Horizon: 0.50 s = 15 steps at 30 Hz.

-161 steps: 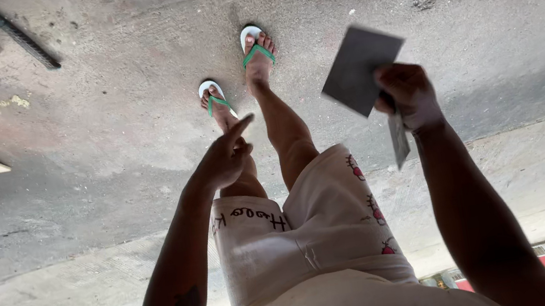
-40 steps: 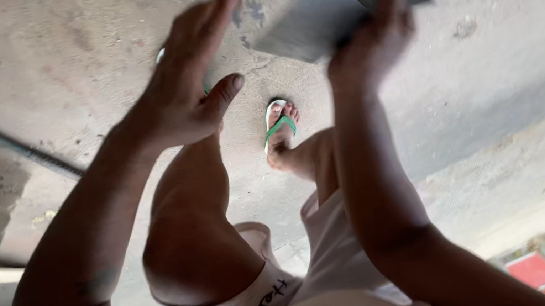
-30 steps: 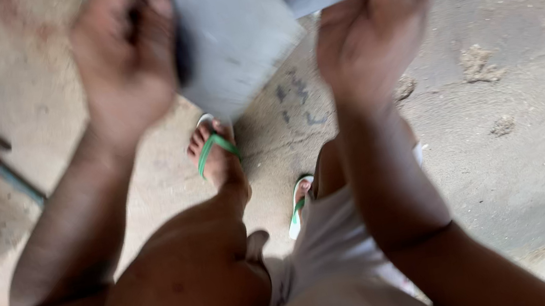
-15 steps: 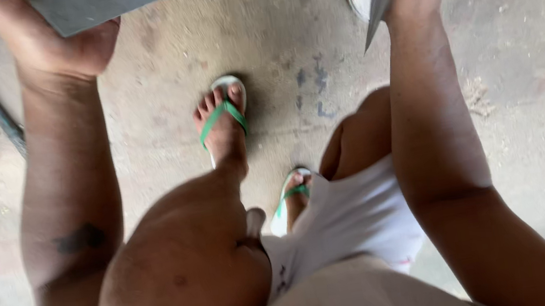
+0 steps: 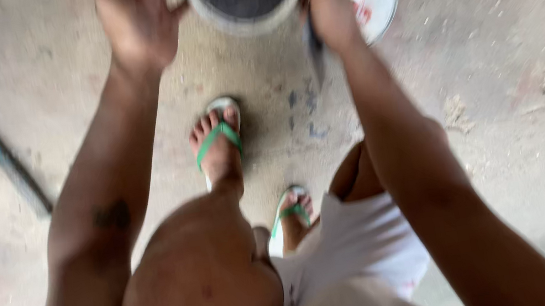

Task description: The person sits on a concrete floor and uses a sanding block to smooth the edges of a small, rectangular metal sheet. They hold the sheet with one hand and sand it with the other, occasionally flipping the sheet to work on different sides.

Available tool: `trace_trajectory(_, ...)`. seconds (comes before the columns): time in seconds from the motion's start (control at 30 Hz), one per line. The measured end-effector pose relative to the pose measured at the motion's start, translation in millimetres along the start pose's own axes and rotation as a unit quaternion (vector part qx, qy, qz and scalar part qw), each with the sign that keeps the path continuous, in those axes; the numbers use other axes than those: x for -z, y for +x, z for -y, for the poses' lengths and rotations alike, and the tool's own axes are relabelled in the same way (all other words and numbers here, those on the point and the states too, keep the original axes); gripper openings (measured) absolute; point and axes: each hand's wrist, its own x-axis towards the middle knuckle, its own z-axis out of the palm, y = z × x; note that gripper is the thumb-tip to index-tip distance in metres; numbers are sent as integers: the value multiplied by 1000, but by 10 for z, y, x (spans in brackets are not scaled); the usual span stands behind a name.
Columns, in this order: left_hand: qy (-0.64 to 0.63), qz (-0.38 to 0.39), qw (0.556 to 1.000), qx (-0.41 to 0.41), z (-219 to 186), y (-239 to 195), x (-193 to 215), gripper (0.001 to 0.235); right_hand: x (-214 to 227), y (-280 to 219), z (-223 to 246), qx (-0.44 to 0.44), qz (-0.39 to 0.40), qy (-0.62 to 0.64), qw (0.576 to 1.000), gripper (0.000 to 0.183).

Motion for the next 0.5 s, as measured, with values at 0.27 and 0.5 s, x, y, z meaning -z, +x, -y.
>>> trace_trajectory(0.27, 205, 4, 978, -20, -179, -559, 205, 62, -418, -1285, 469, -101, 161, 26, 982, 58)
trace_trajectory(0.5, 544, -96, 826, 114, 36, -503, 75, 69, 105, -1230, 645, -145, 63, 77, 984, 39)
